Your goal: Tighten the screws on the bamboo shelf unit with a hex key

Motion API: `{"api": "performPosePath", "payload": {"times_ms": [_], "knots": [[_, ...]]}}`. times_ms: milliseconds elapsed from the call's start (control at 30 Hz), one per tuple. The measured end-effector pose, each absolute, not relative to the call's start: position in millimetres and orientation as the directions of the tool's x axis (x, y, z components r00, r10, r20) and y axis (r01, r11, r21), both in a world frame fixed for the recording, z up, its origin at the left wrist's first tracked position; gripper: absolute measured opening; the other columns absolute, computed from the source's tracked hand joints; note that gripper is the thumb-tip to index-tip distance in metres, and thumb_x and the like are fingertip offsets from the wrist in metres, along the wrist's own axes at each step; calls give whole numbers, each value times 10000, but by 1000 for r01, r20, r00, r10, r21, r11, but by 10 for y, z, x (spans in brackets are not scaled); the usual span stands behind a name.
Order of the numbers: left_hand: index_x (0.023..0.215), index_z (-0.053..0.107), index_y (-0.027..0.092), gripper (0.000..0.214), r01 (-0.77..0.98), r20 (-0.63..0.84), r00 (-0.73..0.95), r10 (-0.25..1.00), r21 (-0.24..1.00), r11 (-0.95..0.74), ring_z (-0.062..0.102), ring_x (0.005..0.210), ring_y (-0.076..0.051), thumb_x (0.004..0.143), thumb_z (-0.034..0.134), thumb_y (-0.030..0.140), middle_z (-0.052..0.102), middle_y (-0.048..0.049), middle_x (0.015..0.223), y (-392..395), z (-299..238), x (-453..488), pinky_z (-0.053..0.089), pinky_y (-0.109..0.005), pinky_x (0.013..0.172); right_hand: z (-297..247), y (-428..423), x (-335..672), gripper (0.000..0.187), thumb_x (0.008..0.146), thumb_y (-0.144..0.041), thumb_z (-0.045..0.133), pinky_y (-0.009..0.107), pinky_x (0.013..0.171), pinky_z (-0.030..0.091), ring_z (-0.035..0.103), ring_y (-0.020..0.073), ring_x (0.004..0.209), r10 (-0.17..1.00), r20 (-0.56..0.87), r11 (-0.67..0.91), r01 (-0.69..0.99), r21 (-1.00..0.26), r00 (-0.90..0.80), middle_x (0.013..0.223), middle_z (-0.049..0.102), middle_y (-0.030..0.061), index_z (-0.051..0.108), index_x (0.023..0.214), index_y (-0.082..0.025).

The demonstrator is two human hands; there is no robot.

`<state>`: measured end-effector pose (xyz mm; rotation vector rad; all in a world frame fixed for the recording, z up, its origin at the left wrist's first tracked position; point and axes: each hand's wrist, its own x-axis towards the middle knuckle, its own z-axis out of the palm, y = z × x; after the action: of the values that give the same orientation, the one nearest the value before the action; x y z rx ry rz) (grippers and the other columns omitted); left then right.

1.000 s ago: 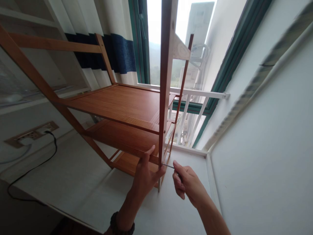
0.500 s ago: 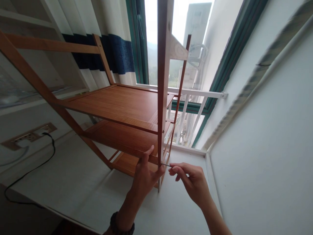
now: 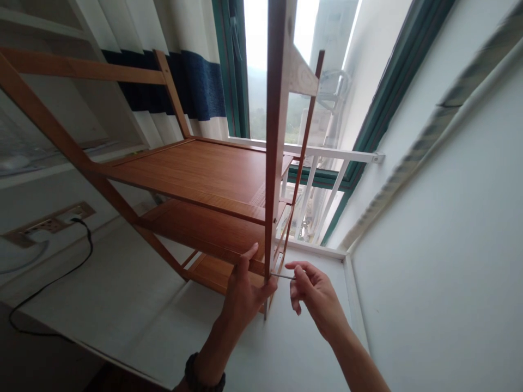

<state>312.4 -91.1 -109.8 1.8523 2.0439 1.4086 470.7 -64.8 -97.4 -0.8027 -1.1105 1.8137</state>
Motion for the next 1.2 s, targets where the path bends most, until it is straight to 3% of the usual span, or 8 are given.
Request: {"api": "performPosePath", "payload": {"times_ms": [133, 233, 367, 500, 633, 833, 1033, 1200], "knots": [[1202, 407, 145, 580, 769, 504, -281, 816, 628, -123, 592, 953, -251, 676, 600, 292, 613, -110, 1032, -922, -1076, 3119, 486, -360, 786, -994, -646, 4806, 234, 804, -331, 593, 265, 535, 511, 604, 131, 592, 875, 248, 221, -114, -969, -417, 752, 654, 44, 637, 965, -168], [1203, 408, 155, 576, 777, 520, -283, 806, 617, -126, 591, 951, -248, 680, 599, 301, 612, -103, 1035, -922, -1074, 3124, 481, -356, 789, -956, -611, 4891, 233, 861, -247, 510, 296, 690, 500, 612, 158, 762, 745, 450, 559, 93, -824, -494, 920, 657, 83, 625, 1056, -195], [1216, 400, 165, 576, 782, 544, -282, 790, 608, -140, 601, 934, -238, 687, 593, 288, 614, -91, 1040, -915, -1092, 3138, 486, -344, 783, -843, -584, 4934, 217, 897, -228, 428, 263, 645, 446, 567, 143, 682, 668, 466, 694, 260, -671, -581, 777, 640, 71, 634, 934, -172], [1242, 375, 163, 613, 786, 561, -279, 780, 600, -151, 600, 952, -238, 680, 599, 259, 602, -102, 1092, -916, -1129, 3161, 495, -339, 785, -699, -653, 4885, 279, 900, -297, 416, 214, 535, 409, 526, 104, 531, 770, 289, 513, 283, -810, -568, 601, 605, 19, 603, 736, -170], [1244, 362, 179, 598, 766, 559, -271, 784, 618, -176, 594, 979, -229, 693, 587, 236, 586, -105, 1143, -913, -1187, 3167, 501, -355, 803, -633, -696, 4792, 368, 869, -425, 431, 181, 381, 346, 464, 79, 353, 823, -92, -12, 144, -989, -560, 412, 530, -23, 568, 663, -153], [1183, 410, 199, 465, 741, 541, -196, 818, 628, -238, 608, 937, -189, 738, 544, 194, 614, -87, 1086, -883, -1212, 3109, 502, -347, 818, -709, -633, 4686, 386, 836, -459, 459, 151, 311, 248, 438, 65, 286, 694, -247, -398, -75, -914, -677, 351, 498, -33, 536, 644, -133], [1238, 375, 218, 510, 775, 534, -168, 829, 591, -224, 593, 992, -211, 756, 540, 222, 617, -86, 1086, -898, -1172, 3080, 497, -375, 837, -713, -684, 4775, 316, 825, -412, 529, 188, 418, 415, 586, 109, 497, 803, 18, 88, 89, -992, -595, 614, 640, 14, 578, 998, -152], [1248, 370, 187, 511, 809, 578, -153, 802, 539, -235, 608, 947, -210, 767, 539, 233, 619, -96, 1062, -897, -1167, 3083, 502, -352, 818, -721, -699, 4912, 354, 858, -289, 525, 267, 707, 508, 628, 143, 748, 682, 330, 588, 222, -778, -652, 921, 678, 45, 517, 1211, -254]]}}
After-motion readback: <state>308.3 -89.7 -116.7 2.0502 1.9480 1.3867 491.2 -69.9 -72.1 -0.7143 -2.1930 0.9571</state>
